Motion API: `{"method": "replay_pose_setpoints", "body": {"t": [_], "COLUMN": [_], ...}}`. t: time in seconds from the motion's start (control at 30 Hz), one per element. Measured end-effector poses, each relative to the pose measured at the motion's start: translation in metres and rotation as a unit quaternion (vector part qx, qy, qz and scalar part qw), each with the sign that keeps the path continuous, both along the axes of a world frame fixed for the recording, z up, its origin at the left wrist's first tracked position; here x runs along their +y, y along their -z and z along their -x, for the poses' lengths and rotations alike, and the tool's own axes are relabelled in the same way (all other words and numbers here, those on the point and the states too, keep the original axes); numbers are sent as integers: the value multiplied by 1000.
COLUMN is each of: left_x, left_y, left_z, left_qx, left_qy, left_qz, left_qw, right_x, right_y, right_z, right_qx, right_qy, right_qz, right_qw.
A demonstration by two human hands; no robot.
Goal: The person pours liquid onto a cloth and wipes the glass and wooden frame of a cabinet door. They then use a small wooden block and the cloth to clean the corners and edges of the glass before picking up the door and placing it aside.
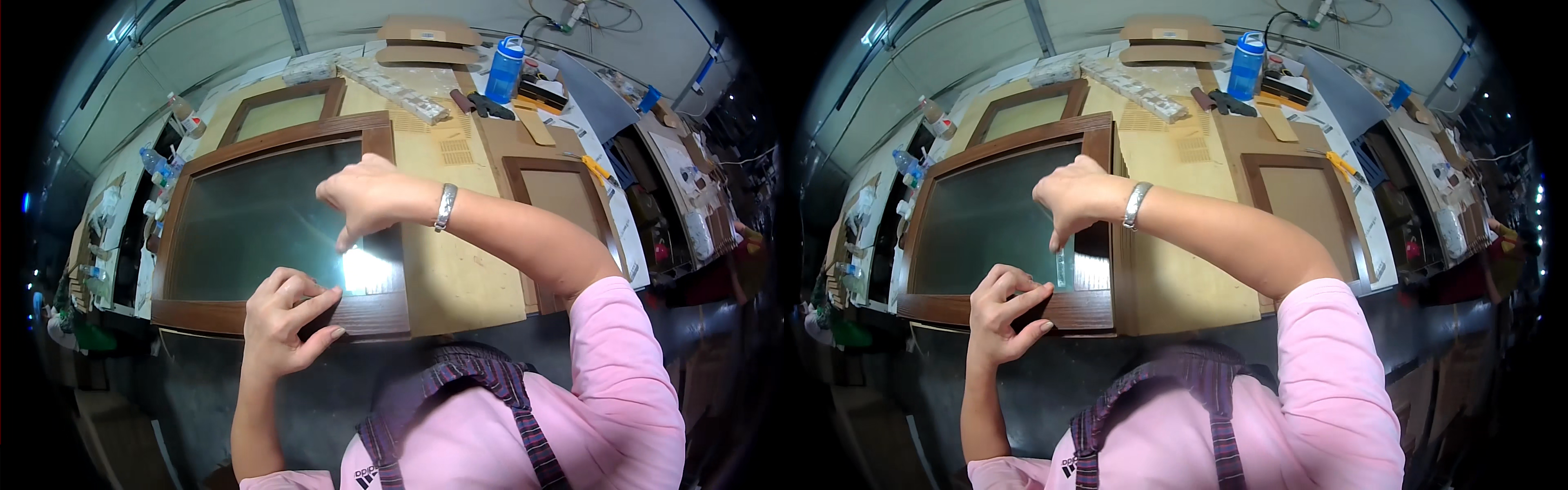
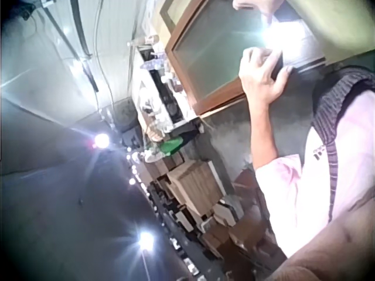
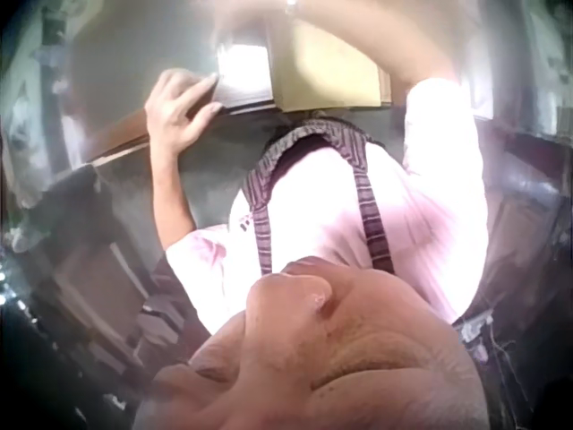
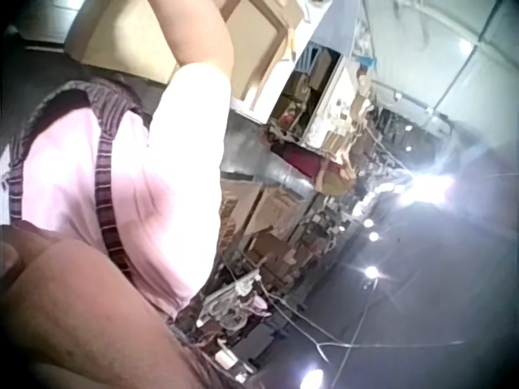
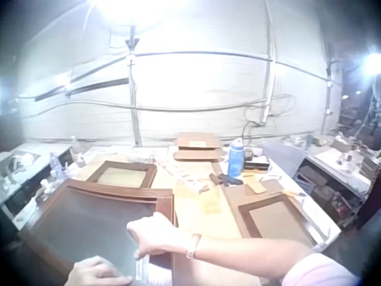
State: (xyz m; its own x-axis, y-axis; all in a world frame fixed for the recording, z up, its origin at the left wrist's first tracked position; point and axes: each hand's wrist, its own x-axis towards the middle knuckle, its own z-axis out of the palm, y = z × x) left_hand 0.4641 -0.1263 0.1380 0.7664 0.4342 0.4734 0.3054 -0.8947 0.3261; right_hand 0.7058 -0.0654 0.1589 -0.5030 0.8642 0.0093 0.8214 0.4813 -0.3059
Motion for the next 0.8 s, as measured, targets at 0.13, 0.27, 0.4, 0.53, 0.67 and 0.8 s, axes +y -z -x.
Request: {"method": "replay_pose_setpoints", "body": {"t": [0.13, 0.27, 0.4, 0.53, 0.67, 0.8], "left_x": [-1, -1, -5, 23, 93, 118], "left_y": [-5, -1, 4, -22, -2, 2], "left_z": [1, 5, 17, 87, 233, 231], "left_qx": [0, -6, -62, -149, -168, 101], "left_qy": [-5, -26, -22, -154, -396, -416], "left_qz": [-2, -10, 30, -39, 12, 37], "left_qw": [1000, 1000, 997, 976, 903, 903], "right_x": [-5, -1, -1, -21, -27, -22], "right_y": [4, 14, 16, 16, 25, 34], "right_z": [-4, -6, -30, -47, -25, -28], "right_qx": [32, 24, 109, 112, 194, 276], "right_qy": [26, 34, 204, 290, 333, 402], "right_qz": [-21, -135, -177, -44, 24, 101], "right_qw": [999, 990, 957, 950, 923, 867]}}
